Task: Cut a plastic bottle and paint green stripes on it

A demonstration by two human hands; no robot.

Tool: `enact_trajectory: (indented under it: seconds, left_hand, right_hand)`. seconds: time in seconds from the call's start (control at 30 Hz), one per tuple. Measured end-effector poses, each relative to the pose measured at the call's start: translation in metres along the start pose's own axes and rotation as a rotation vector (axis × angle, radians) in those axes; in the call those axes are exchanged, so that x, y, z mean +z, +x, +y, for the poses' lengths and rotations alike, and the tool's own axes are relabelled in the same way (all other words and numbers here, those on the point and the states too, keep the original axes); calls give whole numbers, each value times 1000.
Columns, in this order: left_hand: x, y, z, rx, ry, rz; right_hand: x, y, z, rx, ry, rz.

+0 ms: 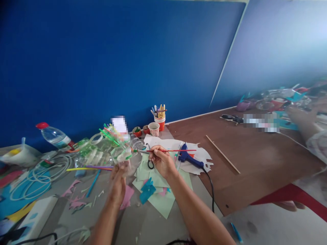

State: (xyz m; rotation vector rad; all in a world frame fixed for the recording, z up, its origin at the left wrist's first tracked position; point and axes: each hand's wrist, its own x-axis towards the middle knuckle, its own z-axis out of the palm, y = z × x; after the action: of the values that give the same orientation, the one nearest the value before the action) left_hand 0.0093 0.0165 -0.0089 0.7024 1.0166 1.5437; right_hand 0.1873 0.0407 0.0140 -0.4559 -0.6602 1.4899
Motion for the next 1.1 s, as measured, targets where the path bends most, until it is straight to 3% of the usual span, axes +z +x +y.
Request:
enact_trajectory:
  seconds: [0.2, 0.63, 0.87, 1.1]
  left_hand:
    - [0, 0, -2, 164, 268, 87]
    - [2, -3, -1, 173, 323, 83]
    - [8, -8, 2, 122, 177, 49]
    - [-2, 1, -9, 65, 94, 42]
  right_hand:
    - [6, -10, 9, 32, -163, -77]
    - [6, -11, 19, 8, -295, -98]
    - [6, -8, 15, 17, -293, -52]
    - [0, -2, 12, 28, -256, -10]
